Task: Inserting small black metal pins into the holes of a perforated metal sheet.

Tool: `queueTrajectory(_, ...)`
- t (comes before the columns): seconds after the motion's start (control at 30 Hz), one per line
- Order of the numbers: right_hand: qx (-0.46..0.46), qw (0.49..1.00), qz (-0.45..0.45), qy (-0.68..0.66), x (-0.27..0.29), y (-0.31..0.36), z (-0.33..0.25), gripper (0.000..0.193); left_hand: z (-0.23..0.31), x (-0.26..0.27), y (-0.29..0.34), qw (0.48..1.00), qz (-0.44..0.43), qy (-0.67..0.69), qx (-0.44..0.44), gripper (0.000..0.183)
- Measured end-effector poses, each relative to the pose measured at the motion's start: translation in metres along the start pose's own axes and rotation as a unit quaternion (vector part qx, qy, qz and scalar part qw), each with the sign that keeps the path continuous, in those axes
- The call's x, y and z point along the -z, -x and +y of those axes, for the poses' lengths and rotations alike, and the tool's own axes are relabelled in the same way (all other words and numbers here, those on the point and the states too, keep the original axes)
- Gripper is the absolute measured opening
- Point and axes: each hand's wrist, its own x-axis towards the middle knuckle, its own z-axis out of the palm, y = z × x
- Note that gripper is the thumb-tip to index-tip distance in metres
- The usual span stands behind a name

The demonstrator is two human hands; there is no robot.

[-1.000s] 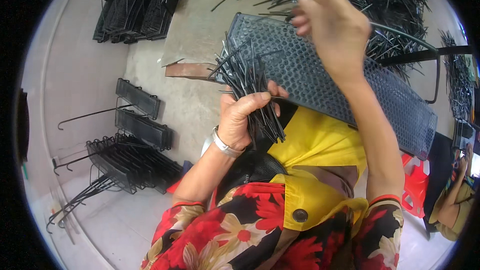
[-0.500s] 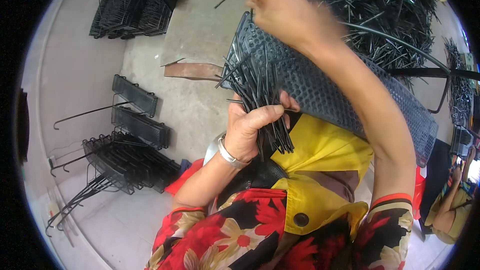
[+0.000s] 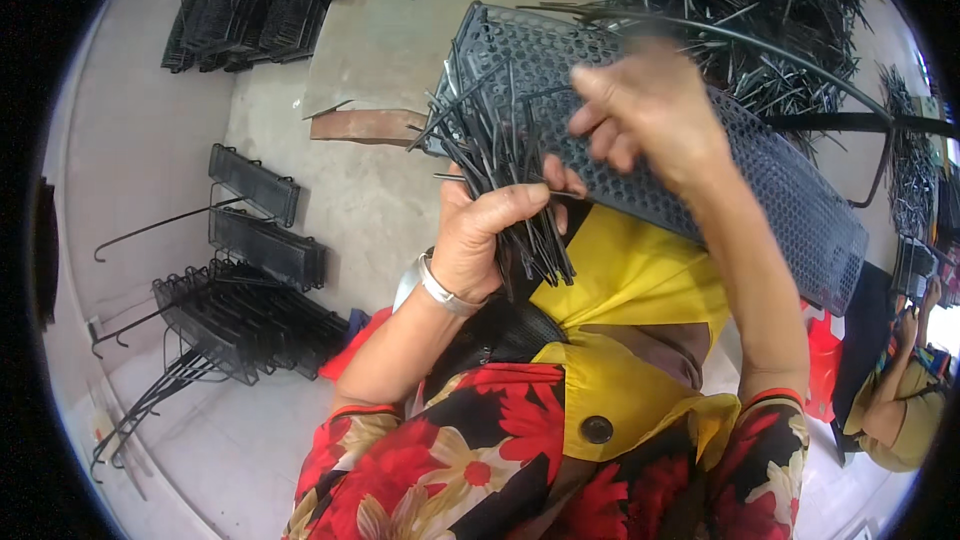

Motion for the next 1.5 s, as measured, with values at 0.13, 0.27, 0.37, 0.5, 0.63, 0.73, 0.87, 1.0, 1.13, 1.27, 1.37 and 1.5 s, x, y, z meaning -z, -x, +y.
queueTrajectory(0.13,-0.047,0.972,0.001,-0.231,-0.01,0.0,0.021,0.024,-0.002,-0.001,-0.004,0.999,-0.044,0.0,-0.007,0.036)
queueTrajectory(0.27,-0.053,0.952,0.032,-0.299,-0.017,-0.013,0.022,0.018,0.0,-0.002,-0.003,0.998,-0.062,-0.028,-0.004,0.035)
queueTrajectory(0.37,-0.005,0.956,0.028,-0.293,-0.017,-0.025,0.021,0.015,-0.002,0.0,-0.003,0.997,-0.061,-0.049,0.002,0.033)
queueTrajectory(0.5,0.199,0.959,0.125,-0.158,-0.016,-0.032,-0.001,0.014,0.003,0.0,-0.001,0.997,-0.043,-0.059,0.029,0.028)
queueTrajectory(0.63,0.358,0.906,0.203,-0.097,-0.014,-0.05,-0.017,0.016,0.001,-0.003,0.0,0.998,-0.017,-0.044,0.034,0.025)
queueTrajectory(0.73,0.311,0.923,0.209,-0.089,-0.03,-0.055,-0.027,0.016,0.004,-0.002,0.0,0.998,-0.028,-0.039,0.051,0.027)
queueTrajectory(0.87,0.341,0.913,0.196,-0.104,-0.035,-0.066,-0.019,0.012,0.005,-0.003,0.0,0.996,-0.029,-0.052,0.061,0.027)
queueTrajectory(1.0,0.397,0.909,0.123,-0.005,-0.031,-0.076,-0.002,0.016,0.004,-0.004,0.001,0.997,-0.03,-0.057,0.048,0.024)
queueTrajectory(1.13,0.423,0.893,0.117,0.096,-0.029,-0.083,0.0,0.013,0.003,-0.004,0.0,0.997,-0.032,-0.062,0.043,0.023)
queueTrajectory(1.27,0.479,0.825,0.124,0.273,-0.02,-0.088,-0.017,0.011,0.003,-0.005,0.001,0.998,-0.024,-0.052,0.038,0.027)
queueTrajectory(1.37,0.499,0.811,0.02,0.304,-0.019,-0.083,-0.025,0.005,0.005,-0.002,0.001,0.997,-0.037,-0.045,0.052,0.023)
queueTrajectory(1.5,0.479,0.779,0.019,0.404,-0.018,-0.091,-0.017,0.017,0.003,0.0,-0.002,0.996,-0.041,-0.062,0.039,0.024)
